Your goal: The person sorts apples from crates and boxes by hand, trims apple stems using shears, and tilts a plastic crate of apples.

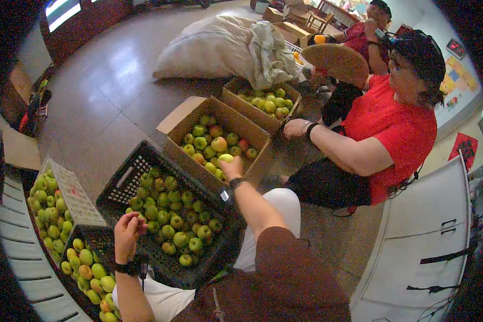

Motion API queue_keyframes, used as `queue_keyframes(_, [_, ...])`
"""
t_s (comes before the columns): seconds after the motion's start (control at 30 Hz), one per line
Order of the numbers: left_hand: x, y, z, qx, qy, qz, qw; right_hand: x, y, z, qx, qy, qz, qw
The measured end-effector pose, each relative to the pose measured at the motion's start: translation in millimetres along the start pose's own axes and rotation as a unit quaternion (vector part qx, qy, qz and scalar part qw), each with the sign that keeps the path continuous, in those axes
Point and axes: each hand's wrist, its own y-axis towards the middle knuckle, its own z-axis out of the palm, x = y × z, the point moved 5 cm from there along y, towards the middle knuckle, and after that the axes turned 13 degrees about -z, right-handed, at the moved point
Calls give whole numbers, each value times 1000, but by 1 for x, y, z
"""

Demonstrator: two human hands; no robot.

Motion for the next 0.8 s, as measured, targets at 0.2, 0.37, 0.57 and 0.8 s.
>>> queue_keyframes(0.2, [-2, 2, -2, -22, 7, -19, 1000, -24, -7, 3, 94, -123, 70, 986])
queue_keyframes(0.37, [-5, 4, 0, -12, 7, -5, 1000, -26, -8, 4, 158, -134, 41, 978])
queue_keyframes(0.57, [-8, -1, -1, -40, 11, -26, 999, -86, 19, 27, 185, -136, 50, 972])
queue_keyframes(0.8, [-6, 0, -5, -28, -9, -18, 999, -143, 38, 47, 191, -64, 125, 971])
